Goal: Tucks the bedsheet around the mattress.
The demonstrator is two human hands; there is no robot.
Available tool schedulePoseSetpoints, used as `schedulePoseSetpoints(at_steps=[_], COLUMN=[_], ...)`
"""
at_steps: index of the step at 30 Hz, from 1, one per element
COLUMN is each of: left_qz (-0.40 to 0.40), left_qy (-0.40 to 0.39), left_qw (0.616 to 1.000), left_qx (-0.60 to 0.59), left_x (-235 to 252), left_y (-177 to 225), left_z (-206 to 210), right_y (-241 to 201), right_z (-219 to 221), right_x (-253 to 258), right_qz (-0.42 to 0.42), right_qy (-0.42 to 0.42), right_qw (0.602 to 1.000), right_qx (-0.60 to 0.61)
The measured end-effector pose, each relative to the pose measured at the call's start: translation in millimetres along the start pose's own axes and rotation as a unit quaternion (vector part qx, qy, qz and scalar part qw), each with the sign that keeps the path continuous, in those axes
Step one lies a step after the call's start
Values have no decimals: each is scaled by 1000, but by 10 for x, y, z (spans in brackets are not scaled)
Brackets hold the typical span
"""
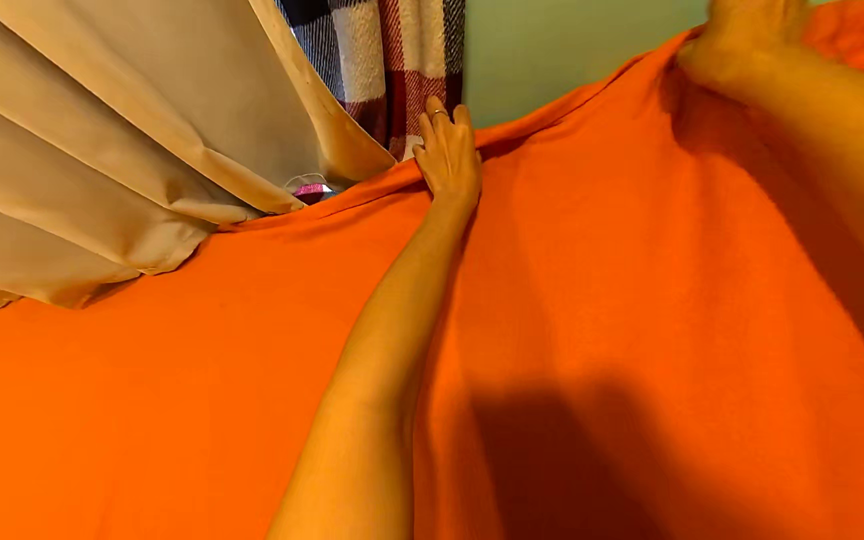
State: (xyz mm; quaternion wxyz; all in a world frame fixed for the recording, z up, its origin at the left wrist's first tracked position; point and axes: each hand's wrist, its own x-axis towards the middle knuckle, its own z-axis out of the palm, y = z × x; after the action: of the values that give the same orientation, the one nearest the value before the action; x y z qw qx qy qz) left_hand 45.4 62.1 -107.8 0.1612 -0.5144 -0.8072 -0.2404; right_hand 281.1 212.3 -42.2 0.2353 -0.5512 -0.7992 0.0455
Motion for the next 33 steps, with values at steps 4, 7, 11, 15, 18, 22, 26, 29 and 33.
schedulePoseSetpoints(at_steps=[4,7,11,15,18,22,26,29,33], left_qz=[-14,31,162,119,-39,-45,-45,-94,-178], left_qy=[-82,-125,-143,-100,-149,-258,-274,-283,-295], left_qw=[991,983,963,988,988,964,960,954,936], left_qx=[-103,-129,-160,-26,14,47,35,36,73], left_x=[-68,-81,-399,-900,-873,-558,-207,-67,105], left_y=[154,155,-243,-1252,-2106,-2617,-2631,-2506,-2375], left_z=[136,177,-69,-507,-788,-818,-595,-439,-353], right_y=[-507,-834,-900,-826,-808,-806,-930,-1078,-1232], right_z=[159,541,909,972,996,1140,1133,1046,1078], right_x=[-186,-215,-269,-369,-488,-459,-440,-378,-300], right_qz=[-247,-300,-171,-159,-262,-338,-292,-221,-182], right_qy=[-76,-159,-87,19,39,-69,-111,-153,-197], right_qw=[964,939,976,977,958,938,949,959,958], right_qx=[62,60,104,140,108,22,-50,-85,-101])
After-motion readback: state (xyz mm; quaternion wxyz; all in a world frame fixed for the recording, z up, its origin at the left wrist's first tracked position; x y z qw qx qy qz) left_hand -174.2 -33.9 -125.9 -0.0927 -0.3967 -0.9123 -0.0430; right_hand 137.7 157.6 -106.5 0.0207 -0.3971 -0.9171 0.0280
